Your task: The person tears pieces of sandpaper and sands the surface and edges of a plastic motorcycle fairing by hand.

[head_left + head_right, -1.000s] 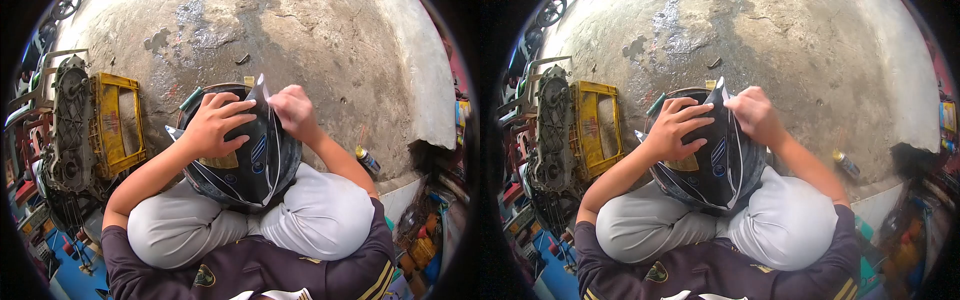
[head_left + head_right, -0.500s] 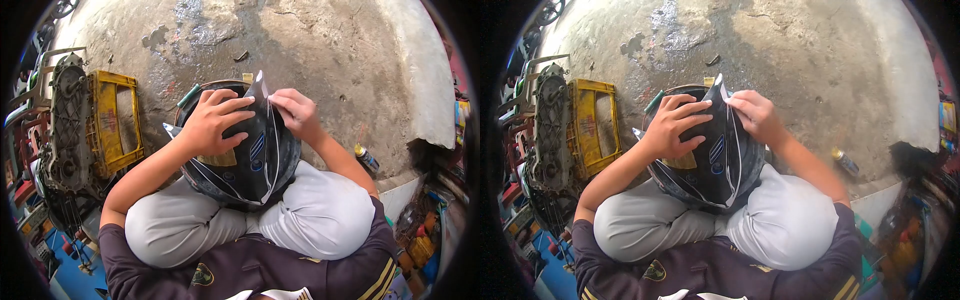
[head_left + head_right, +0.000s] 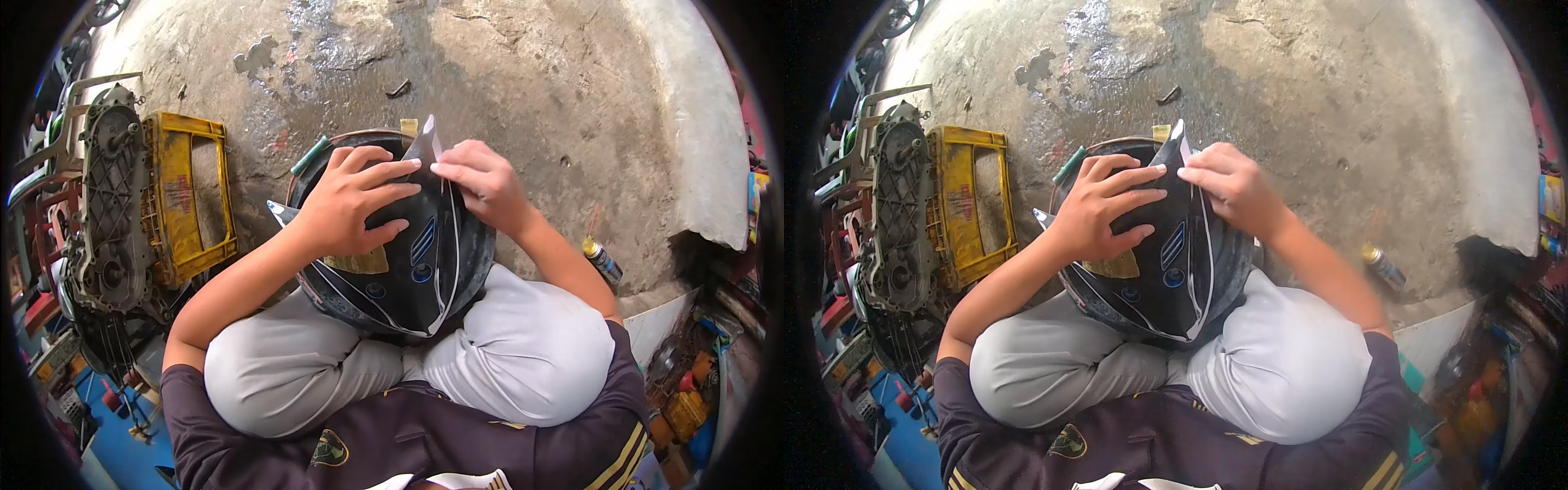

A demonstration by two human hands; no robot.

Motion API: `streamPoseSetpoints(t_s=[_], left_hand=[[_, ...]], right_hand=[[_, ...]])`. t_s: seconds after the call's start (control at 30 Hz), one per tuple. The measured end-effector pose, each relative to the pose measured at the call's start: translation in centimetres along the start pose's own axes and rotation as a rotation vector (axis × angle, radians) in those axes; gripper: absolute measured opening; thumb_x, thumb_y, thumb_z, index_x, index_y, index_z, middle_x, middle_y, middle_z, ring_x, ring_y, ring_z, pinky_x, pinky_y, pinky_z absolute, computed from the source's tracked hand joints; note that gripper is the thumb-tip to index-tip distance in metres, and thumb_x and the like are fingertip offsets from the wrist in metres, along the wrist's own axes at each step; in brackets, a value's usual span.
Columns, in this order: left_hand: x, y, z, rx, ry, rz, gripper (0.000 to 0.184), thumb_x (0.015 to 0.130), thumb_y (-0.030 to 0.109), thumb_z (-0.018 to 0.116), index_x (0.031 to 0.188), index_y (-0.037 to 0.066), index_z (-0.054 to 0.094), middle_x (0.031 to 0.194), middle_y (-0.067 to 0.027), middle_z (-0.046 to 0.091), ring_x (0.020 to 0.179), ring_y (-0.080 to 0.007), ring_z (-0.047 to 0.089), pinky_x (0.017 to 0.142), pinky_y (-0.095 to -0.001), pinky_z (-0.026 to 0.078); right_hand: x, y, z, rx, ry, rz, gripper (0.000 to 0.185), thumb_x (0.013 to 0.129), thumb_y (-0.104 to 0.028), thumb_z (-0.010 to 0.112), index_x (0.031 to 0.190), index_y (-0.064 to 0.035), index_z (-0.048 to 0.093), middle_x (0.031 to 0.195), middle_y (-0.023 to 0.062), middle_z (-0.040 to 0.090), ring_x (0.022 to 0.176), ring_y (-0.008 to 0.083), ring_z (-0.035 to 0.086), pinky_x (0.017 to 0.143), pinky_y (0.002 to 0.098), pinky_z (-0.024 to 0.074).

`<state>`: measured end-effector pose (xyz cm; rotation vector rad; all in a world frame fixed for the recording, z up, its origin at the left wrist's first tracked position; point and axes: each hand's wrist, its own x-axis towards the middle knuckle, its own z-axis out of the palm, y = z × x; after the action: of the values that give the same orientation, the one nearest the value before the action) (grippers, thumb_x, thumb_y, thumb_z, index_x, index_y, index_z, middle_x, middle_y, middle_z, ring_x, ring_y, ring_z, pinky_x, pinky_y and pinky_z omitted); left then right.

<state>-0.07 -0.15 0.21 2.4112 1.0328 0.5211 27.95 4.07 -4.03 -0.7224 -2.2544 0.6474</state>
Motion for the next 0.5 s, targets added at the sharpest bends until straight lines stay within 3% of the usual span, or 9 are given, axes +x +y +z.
streamPoseSetpoints(t_s=[0.13, 0.23, 0.37, 0.5], left_hand=[[0.0, -0.1, 0.0, -0.009, 0.009, 0.003, 0.051, 0.075, 0.027, 0.085, 0.124, 0.017, 0.077, 0.146, -0.002, 0.066, 0.131, -0.0325, 0.057, 0.111, -0.0493, 0.043], [0.0, 0.0, 0.0, -0.006, 0.015, 0.004, 0.051, 0.074, 0.026, 0.085, 0.124, 0.017, 0.077, 0.146, -0.0022, 0.066, 0.131, -0.0328, 0.057, 0.111, -0.0494, 0.043], [0.0, 0.3, -0.1, -0.007, 0.016, 0.0, 0.051, 0.074, 0.026, 0.085, 0.124, 0.017, 0.077, 0.146, -0.0024, 0.066, 0.132, -0.033, 0.057, 0.111, -0.0496, 0.043], [0.0, 0.4, 0.0, -0.002, 0.024, 0.005, 0.05, 0.075, 0.025, 0.085, 0.124, 0.017, 0.077, 0.147, -0.0022, 0.066, 0.132, -0.0328, 0.057, 0.112, -0.0496, 0.042]], right_hand=[[0.3, 0.5, -0.4, 0.054, 0.056, 0.14, 0.034, 0.082, 0.011, 0.071, 0.112, -0.0028, 0.076, 0.099, 0.0119, 0.074, 0.092, 0.0322, 0.072, 0.081, 0.0403, 0.0587], [0.9, -1.0, -0.4, 0.047, 0.002, 0.052, 0.037, 0.083, 0.011, 0.072, 0.116, -0.0043, 0.076, 0.1, 0.013, 0.074, 0.092, 0.0332, 0.071, 0.08, 0.0406, 0.0587], [0.1, 0.6, -0.3, 0.067, 0.052, 0.143, 0.039, 0.084, 0.011, 0.07, 0.119, -0.0049, 0.074, 0.101, 0.0136, 0.074, 0.092, 0.0335, 0.072, 0.08, 0.041, 0.0578], [0.7, -0.9, -0.4, 0.074, 0.017, 0.064, 0.033, 0.087, 0.009, 0.071, 0.117, -0.0045, 0.074, 0.099, 0.0139, 0.074, 0.088, 0.0326, 0.072, 0.077, 0.0399, 0.0575]])
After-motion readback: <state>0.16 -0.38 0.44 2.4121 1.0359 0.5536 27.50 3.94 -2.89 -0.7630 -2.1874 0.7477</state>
